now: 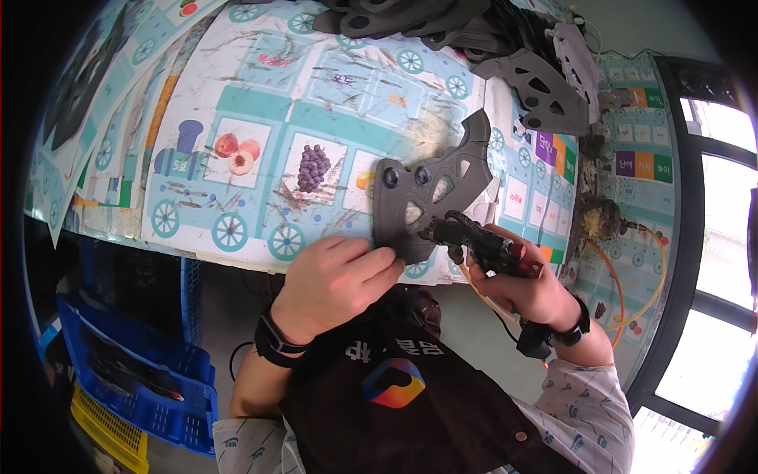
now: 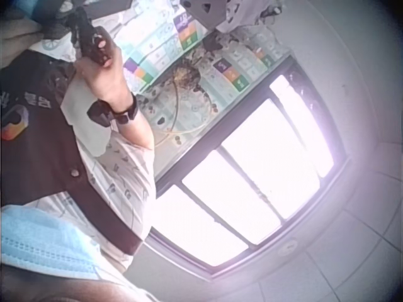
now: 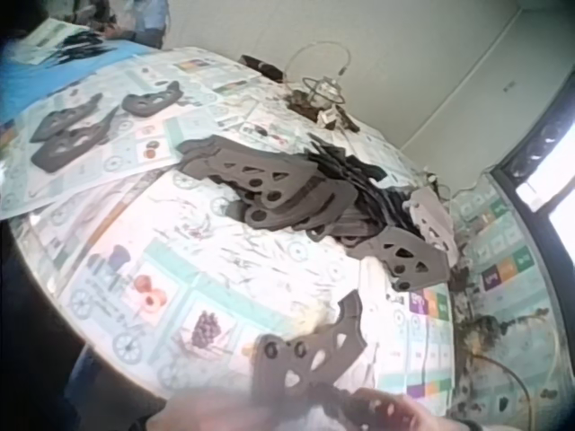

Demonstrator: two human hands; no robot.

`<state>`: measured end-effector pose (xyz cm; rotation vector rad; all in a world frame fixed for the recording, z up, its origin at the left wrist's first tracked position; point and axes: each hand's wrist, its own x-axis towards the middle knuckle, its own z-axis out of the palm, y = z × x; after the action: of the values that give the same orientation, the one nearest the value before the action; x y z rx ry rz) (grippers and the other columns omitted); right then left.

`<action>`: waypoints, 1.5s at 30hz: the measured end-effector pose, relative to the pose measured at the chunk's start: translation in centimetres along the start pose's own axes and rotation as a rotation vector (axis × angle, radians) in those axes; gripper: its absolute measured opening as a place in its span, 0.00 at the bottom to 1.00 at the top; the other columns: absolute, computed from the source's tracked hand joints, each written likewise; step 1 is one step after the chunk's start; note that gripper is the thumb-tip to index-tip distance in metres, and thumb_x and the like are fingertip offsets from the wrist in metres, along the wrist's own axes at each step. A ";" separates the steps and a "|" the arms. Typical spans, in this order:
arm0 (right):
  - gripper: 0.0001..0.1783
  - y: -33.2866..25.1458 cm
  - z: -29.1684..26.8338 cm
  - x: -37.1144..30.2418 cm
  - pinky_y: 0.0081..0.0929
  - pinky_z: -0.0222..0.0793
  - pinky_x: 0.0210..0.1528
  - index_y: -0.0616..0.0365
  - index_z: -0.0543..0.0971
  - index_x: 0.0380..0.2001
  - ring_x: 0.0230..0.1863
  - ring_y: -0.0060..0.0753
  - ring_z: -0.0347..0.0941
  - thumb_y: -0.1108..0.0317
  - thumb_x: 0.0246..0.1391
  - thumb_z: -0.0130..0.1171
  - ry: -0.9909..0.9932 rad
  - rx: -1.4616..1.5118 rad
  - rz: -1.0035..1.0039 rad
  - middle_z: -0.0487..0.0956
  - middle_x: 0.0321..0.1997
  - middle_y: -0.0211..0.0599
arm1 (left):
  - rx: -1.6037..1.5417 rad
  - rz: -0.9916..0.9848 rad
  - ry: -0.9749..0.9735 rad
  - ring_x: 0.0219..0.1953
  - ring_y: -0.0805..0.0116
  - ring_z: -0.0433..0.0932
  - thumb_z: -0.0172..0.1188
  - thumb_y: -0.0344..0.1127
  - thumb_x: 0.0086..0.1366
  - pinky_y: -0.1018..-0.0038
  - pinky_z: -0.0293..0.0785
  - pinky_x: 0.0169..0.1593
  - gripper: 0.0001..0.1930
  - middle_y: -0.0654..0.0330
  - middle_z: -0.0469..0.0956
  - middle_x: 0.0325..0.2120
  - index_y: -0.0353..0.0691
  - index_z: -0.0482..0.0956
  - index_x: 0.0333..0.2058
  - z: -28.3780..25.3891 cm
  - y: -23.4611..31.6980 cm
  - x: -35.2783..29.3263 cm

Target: Assembling and preparing shoe upper components using an air spray tool in a factory setting.

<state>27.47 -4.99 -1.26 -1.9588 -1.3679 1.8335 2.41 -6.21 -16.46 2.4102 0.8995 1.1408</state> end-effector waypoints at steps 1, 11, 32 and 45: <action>0.17 0.1 -0.2 0.0 0.19 0.62 0.30 0.61 0.76 0.46 0.28 0.14 0.67 0.77 0.50 0.60 0.013 -0.001 0.021 0.77 0.32 0.24 | -0.002 0.001 0.001 0.29 0.72 0.73 0.66 0.32 0.52 0.74 0.72 0.32 0.08 0.69 0.74 0.31 0.44 0.85 0.33 0.0 0.0 0.0; 0.20 0.1 -1.1 -0.1 0.16 0.63 0.26 0.60 0.76 0.50 0.28 0.14 0.72 0.78 0.51 0.61 0.080 0.057 0.054 0.78 0.32 0.25 | -0.022 -0.024 -0.027 0.28 0.71 0.76 0.66 0.29 0.49 0.72 0.73 0.31 0.11 0.70 0.82 0.36 0.43 0.88 0.35 -0.1 0.1 0.0; 0.21 0.9 -2.7 0.6 0.16 0.56 0.21 0.60 0.77 0.48 0.21 0.14 0.65 0.81 0.47 0.59 0.209 0.196 0.012 0.78 0.33 0.26 | -0.043 -0.037 -0.003 0.26 0.70 0.75 0.69 0.28 0.49 0.72 0.71 0.29 0.11 0.70 0.83 0.35 0.43 0.88 0.34 0.0 0.1 0.3; 0.20 1.7 -4.5 1.6 0.17 0.54 0.20 0.61 0.76 0.47 0.18 0.13 0.63 0.81 0.48 0.58 0.196 0.189 -0.064 0.77 0.29 0.26 | -0.057 -0.040 0.009 0.25 0.71 0.75 0.69 0.28 0.49 0.72 0.71 0.28 0.10 0.69 0.83 0.35 0.43 0.88 0.34 0.0 0.1 0.3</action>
<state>31.89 -2.84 -2.39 -1.9164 -1.1414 1.6272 2.61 -6.12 -16.26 2.3333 0.9020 1.1473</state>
